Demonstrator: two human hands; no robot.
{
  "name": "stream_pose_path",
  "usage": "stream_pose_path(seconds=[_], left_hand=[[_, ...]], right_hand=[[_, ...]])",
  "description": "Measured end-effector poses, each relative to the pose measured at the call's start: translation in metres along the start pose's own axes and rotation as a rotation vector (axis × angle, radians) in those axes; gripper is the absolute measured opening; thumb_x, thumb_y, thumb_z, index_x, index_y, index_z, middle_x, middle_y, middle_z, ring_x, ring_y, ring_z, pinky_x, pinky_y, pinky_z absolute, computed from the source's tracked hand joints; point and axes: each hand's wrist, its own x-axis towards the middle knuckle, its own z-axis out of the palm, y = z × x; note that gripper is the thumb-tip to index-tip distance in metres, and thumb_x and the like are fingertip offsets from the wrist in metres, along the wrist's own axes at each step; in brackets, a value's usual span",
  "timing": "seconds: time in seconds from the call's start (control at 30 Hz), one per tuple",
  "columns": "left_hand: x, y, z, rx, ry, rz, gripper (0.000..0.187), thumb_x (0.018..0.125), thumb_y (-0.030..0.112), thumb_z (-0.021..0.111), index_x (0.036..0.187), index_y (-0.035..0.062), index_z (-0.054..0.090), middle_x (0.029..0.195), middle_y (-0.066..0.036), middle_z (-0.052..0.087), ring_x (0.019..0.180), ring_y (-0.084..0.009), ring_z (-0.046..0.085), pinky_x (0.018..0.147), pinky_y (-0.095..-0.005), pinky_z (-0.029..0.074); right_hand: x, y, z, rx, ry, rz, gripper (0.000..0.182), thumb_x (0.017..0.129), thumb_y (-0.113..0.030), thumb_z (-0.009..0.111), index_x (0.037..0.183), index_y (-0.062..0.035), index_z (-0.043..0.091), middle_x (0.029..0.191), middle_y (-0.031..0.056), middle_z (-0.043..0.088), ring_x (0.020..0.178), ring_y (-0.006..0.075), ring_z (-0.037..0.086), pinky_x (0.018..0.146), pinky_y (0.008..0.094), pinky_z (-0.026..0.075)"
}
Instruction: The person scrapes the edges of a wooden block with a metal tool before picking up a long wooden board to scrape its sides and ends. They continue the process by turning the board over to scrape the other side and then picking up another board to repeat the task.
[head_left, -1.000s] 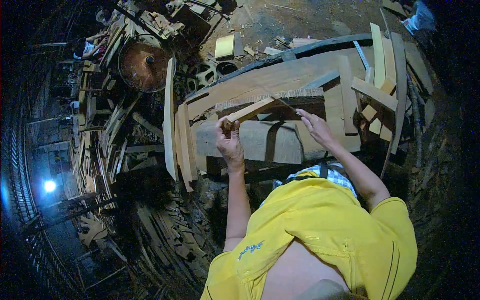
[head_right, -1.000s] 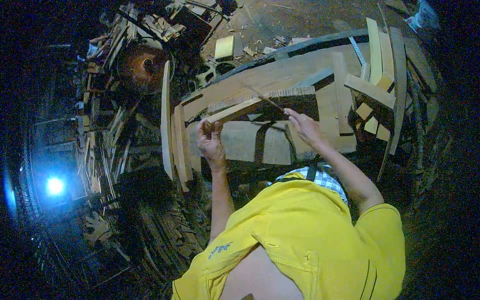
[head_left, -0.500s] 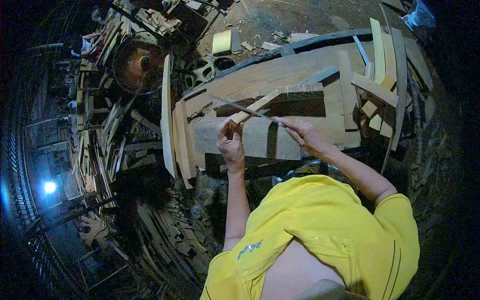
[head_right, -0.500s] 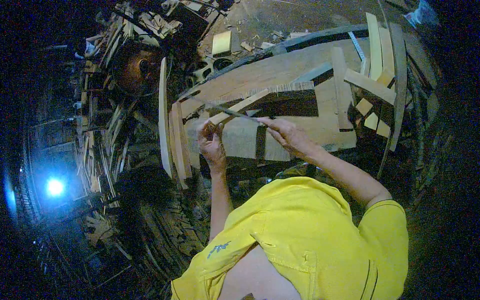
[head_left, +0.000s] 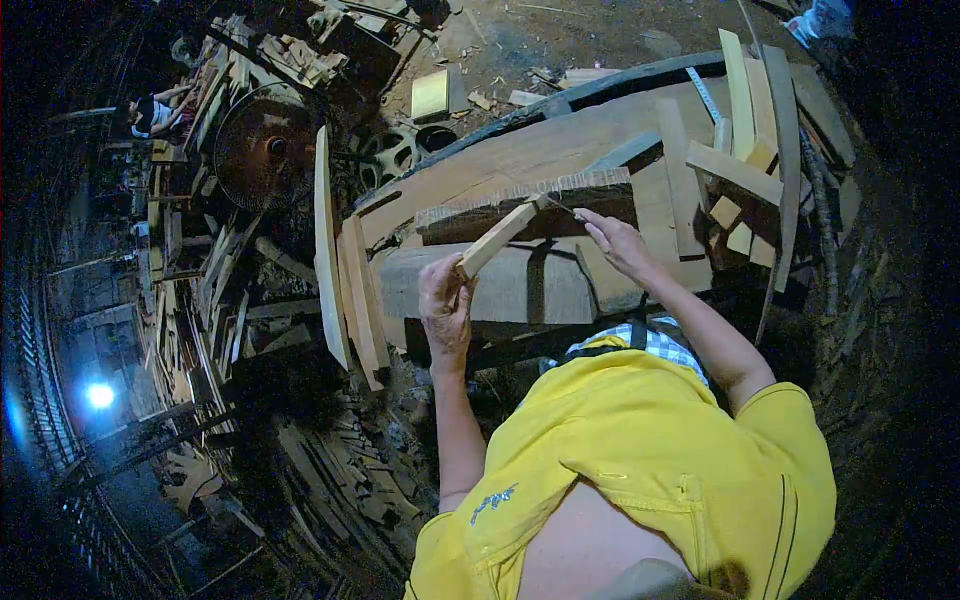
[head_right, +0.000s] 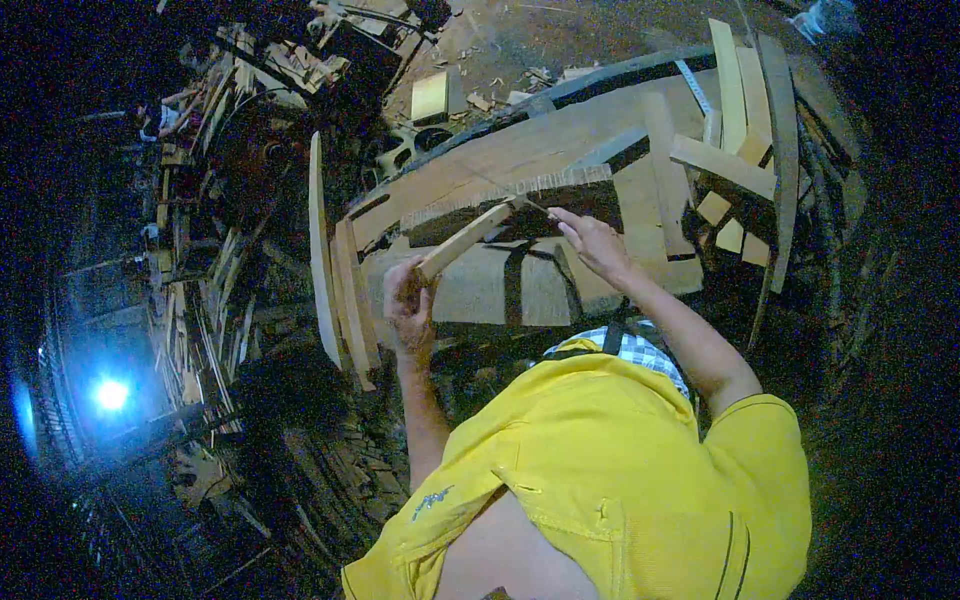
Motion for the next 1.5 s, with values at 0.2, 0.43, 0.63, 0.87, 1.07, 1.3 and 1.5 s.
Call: stream_pose_path(seconds=[0.2,0.43,0.63,0.87,1.07,1.3,1.5], left_hand=[[0.005,0.01,0.004,-0.335,0.077,-0.366,0.036,0.078,0.002,0.059,0.112,0.006,0.049,0.098,-0.007,0.051,0.087,-0.0153,0.054,0.075,-0.0275,0.046],[0.0,0.018,0.007,-0.098,0.183,-0.379,0.03,0.078,0.007,0.063,0.104,0.0021,0.048,0.089,-0.007,0.056,0.084,-0.013,0.055,0.075,-0.0264,0.045],[-0.004,0.014,0.01,-0.11,0.211,-0.413,0.029,0.077,0.007,0.064,0.1,0.0025,0.048,0.091,-0.006,0.055,0.084,-0.0128,0.055,0.075,-0.0259,0.045],[0.014,0.031,0.005,-0.427,0.297,-0.315,0.029,0.08,0.007,0.06,0.102,-0.0001,0.043,0.1,-0.01,0.05,0.092,-0.016,0.052,0.08,-0.0302,0.047],[0.084,0.086,0.069,-1.069,0.014,-0.564,0.038,0.079,0.011,0.059,0.11,-0.0011,0.042,0.102,-0.014,0.05,0.09,-0.0215,0.055,0.078,-0.0341,0.051],[0.075,0.115,0.274,-1.599,-0.661,-1.096,0.033,0.084,0.015,0.05,0.108,-0.0069,0.047,0.098,-0.018,0.057,0.091,-0.025,0.057,0.08,-0.0295,0.051],[0.067,0.161,0.282,-1.387,-1.132,-0.696,0.038,0.085,0.036,0.048,0.096,-0.0006,0.052,0.079,-0.017,0.058,0.069,-0.0282,0.059,0.062,-0.0422,0.051]], right_hand=[[-0.01,-0.046,-0.022,-0.15,-0.153,-0.085,0.032,0.089,-0.025,0.043,0.12,-0.0195,0.047,0.074,0.0153,0.054,0.071,0.0311,0.056,0.064,0.0411,0.046],[-0.023,-0.088,-0.034,0.159,-0.094,-0.428,0.032,0.087,-0.018,0.047,0.119,-0.0153,0.048,0.087,0.0169,0.058,0.08,0.0305,0.056,0.071,0.0374,0.046],[-0.013,0.001,-0.004,0.12,-0.109,-0.257,0.032,0.088,-0.021,0.043,0.119,-0.016,0.048,0.087,0.0182,0.059,0.081,0.0328,0.057,0.071,0.041,0.046],[-0.02,0.053,0.01,-0.119,-0.117,0.058,0.032,0.089,-0.024,0.042,0.12,-0.0169,0.046,0.081,0.0192,0.058,0.076,0.0353,0.056,0.067,0.0441,0.044],[-0.026,0.044,0.008,0.002,-0.123,0.073,0.032,0.09,-0.024,0.041,0.12,-0.0159,0.045,0.089,0.0204,0.058,0.082,0.0353,0.056,0.07,0.0444,0.044],[-0.031,0.091,0.042,0.021,0.042,-0.238,0.039,0.09,-0.027,0.04,0.126,-0.0104,0.04,0.116,0.0171,0.051,0.107,0.0266,0.05,0.091,0.0382,0.038],[-0.025,0.032,0.0,0.134,-0.268,0.022,0.04,0.091,-0.024,0.04,0.127,-0.0057,0.038,0.124,0.0126,0.047,0.113,0.0221,0.046,0.095,0.0332,0.035]])
